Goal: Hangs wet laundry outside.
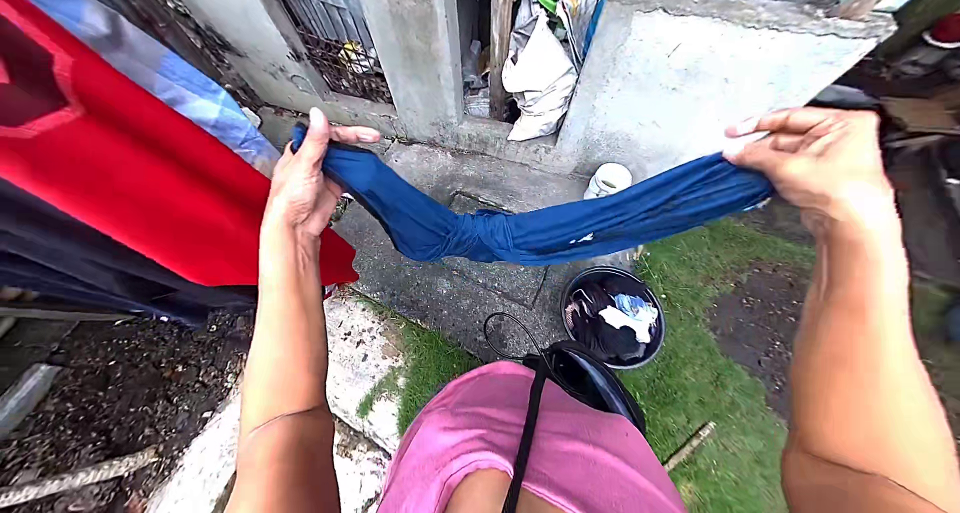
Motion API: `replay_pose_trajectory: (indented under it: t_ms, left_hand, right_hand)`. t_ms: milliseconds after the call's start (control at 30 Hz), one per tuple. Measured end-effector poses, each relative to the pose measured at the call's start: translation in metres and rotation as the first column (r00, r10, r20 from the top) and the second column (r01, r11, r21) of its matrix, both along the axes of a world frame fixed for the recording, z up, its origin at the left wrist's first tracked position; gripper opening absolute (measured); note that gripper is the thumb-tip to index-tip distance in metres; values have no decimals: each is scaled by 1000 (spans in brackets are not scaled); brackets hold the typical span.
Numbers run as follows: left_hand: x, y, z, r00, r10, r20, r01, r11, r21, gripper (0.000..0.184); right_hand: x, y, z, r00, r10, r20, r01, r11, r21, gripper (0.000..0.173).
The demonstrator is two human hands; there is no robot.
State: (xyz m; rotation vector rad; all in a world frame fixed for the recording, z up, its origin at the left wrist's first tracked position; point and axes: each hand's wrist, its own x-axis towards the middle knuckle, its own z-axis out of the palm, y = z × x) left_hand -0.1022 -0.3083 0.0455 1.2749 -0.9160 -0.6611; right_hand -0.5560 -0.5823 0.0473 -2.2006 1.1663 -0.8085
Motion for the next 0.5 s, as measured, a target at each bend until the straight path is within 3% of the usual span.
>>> replay_pose_trajectory:
  t_ms: [67, 100, 167, 267, 367, 433, 500]
  left_hand:
    - [-25, -20, 21, 988, -121, -100, 124, 992, 21, 61]
    - [-37, -31, 30, 977, -159, -144, 167, 985, 44, 64]
    - [-55, -52, 42, 963, -209, -169, 229, 968, 105, 65]
    - [-75, -74, 53, 968, -224, -110, 242, 952, 187, 61]
    - [-86, -86, 53, 974, -217, -69, 227, 941, 251, 58]
    - [-87, -88, 54, 978, -210, -7, 204, 939, 276, 55]
    - [-75, -82, 50, 954, -275, 116, 239, 936, 259, 42]
  right_hand:
    - [26, 18, -2, 955, 44, -292, -49, 999, -11, 37]
    - [45, 29, -2, 939, 68, -338, -83, 996, -29, 39]
    - [85, 54, -7, 956, 191, -224, -212, 975, -73, 39]
    - [153, 86, -17, 881, 432, 193, -433, 901, -41, 48]
    - [206, 106, -21, 828, 480, 289, -439, 876, -197, 64]
    - [231, 102, -19, 823, 497, 276, -402, 852, -335, 43]
    - [241, 91, -13, 790, 546, 280, -456, 828, -326, 24]
